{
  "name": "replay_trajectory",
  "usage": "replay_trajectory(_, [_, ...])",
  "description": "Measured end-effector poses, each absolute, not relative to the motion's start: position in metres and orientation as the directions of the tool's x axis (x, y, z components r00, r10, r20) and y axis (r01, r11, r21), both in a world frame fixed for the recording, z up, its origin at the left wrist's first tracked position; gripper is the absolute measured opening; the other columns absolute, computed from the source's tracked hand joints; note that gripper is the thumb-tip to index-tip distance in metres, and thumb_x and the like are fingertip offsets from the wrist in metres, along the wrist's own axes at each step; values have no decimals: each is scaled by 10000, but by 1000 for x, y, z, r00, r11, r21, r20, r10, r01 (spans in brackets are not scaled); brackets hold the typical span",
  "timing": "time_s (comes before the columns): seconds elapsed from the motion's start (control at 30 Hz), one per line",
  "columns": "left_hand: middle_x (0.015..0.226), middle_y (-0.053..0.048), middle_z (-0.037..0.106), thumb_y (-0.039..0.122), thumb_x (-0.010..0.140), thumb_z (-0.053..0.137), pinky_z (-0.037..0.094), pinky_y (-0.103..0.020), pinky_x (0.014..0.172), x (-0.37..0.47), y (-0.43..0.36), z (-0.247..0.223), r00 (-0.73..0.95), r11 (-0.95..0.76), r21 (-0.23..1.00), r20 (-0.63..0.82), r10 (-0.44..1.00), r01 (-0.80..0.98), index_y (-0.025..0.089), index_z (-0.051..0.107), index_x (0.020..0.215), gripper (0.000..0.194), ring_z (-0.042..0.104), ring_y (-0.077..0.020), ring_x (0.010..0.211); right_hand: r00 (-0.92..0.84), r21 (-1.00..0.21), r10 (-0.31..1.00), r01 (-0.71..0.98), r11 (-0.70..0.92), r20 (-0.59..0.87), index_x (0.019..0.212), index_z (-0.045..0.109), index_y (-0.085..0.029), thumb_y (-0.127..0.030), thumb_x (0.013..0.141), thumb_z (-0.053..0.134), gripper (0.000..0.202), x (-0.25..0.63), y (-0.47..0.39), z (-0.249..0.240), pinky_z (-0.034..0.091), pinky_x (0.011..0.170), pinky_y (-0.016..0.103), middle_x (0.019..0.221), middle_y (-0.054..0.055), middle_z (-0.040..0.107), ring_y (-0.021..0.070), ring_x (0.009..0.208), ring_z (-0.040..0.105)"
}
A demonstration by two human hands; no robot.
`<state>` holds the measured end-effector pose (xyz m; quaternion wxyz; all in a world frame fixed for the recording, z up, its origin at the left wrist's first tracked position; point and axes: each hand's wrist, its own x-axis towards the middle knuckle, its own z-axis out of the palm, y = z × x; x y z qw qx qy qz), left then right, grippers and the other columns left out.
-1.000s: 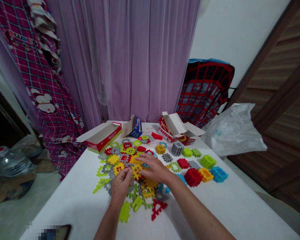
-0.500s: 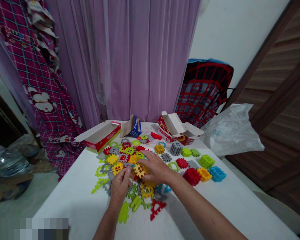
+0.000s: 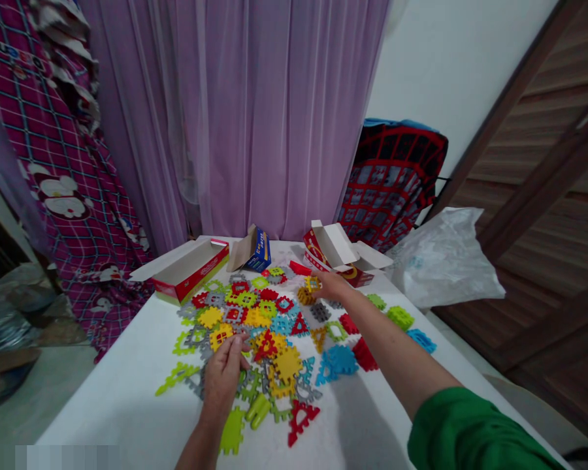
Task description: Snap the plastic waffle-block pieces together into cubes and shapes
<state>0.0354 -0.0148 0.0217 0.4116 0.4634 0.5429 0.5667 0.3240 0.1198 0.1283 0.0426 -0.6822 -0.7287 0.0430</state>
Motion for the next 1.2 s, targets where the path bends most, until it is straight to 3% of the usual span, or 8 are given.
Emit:
replay_trajectory(0.53, [553,0,623,733,759,535,345,-201,352,43,-15,14,-312,-86,995,98,945,52,166,723,942,625,509,-111,406,-147,49,978,987,155,-147,1144,694,-309,-229,513,866,658,317,143,117,507,869,382,1117,69,721,307,1068,649])
replay_trajectory(0.83, [534,9,603,745,755,520,335,-204,355,44,-14,12,-312,-72,996,84,946,53,172,719,919,628,486,-110,396,-152,72,974,984,166,-171,1081,714,-292,-229,505,875,601,311,146,117,515,864,385,1112,72,722,300,1056,655])
replay_trajectory(1.2, [556,4,615,737,756,534,339,-199,351,44,-14,11,-313,-72,996,82,946,43,170,719,929,621,500,-107,404,-147,128,962,975,180,-231,1156,689,-259,-240,573,841,603,307,144,121,516,857,427,1158,122,705,342,1083,645])
